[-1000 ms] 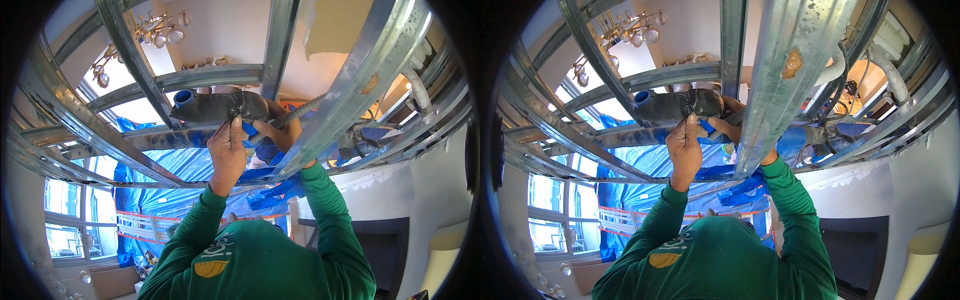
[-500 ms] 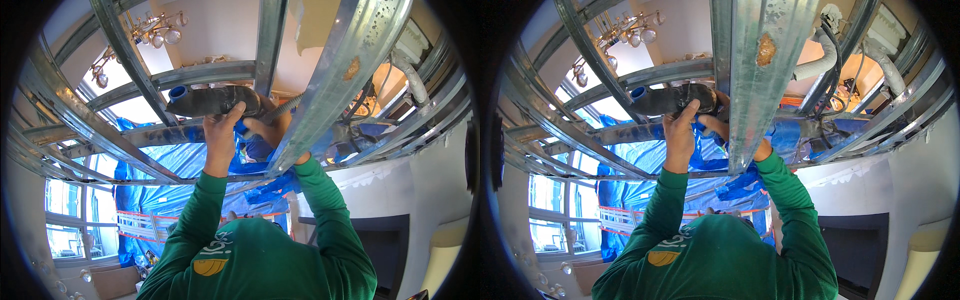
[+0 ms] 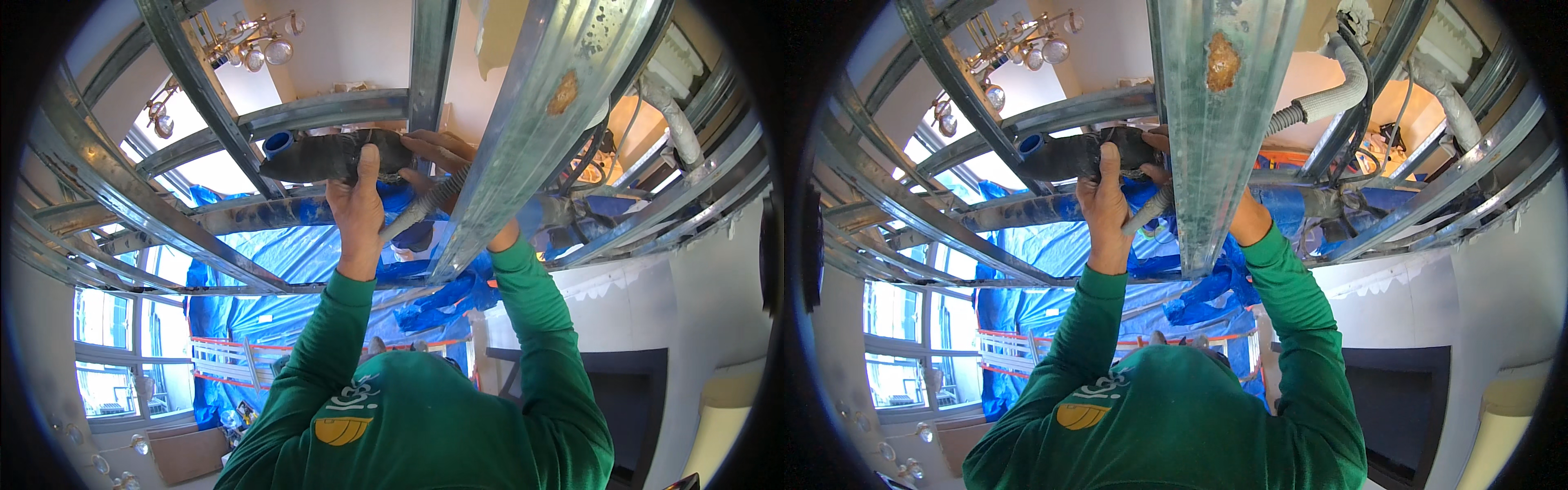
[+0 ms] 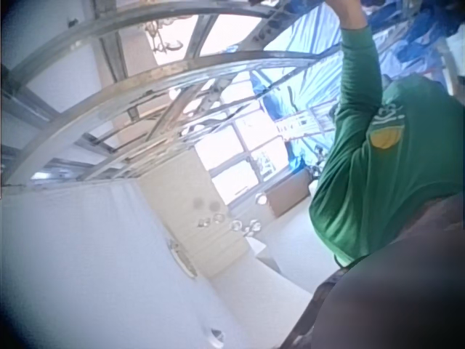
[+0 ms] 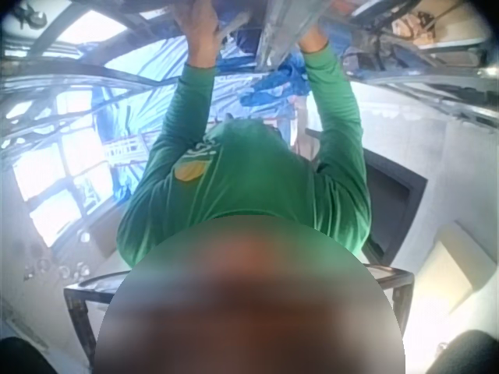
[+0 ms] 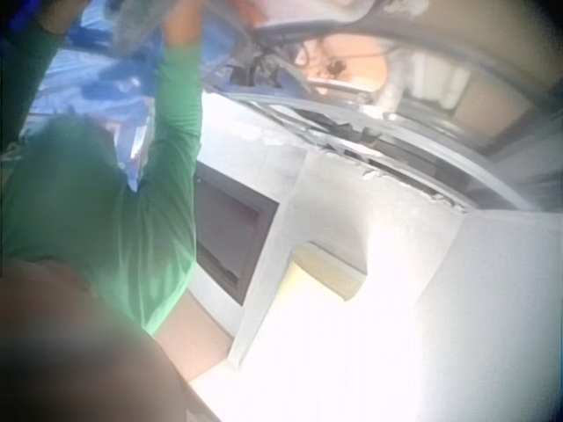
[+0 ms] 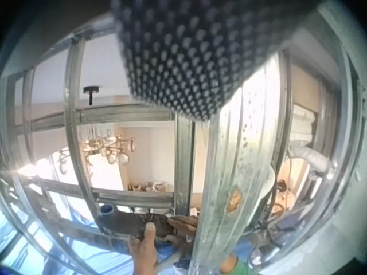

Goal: The person secures a flexible ventilation duct to a ceiling metal frame using black tape and a utility knife. They wrap tape around the duct and frame, then cut excess tape to complete the attachment.

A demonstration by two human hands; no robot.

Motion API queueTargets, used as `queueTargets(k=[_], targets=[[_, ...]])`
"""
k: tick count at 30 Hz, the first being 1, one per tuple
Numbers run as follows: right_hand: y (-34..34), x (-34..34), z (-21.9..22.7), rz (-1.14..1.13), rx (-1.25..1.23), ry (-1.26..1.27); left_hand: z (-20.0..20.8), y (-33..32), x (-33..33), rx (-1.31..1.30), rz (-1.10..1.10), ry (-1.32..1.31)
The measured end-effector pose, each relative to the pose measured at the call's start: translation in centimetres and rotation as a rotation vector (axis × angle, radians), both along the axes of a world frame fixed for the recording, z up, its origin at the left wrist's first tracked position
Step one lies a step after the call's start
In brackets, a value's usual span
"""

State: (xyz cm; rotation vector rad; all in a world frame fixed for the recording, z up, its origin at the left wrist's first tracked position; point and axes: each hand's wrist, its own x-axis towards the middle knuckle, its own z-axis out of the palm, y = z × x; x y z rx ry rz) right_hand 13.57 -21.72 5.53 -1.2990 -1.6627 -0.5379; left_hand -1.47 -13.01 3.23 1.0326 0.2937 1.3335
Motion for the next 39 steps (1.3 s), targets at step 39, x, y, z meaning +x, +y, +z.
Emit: queueTargets(k=[39], targets=[[2.0, 1.9, 7.0, 0.231, -0.588, 0.36, -0.1, -0.8, -1.2, 0.097, -0.156, -0.059]])
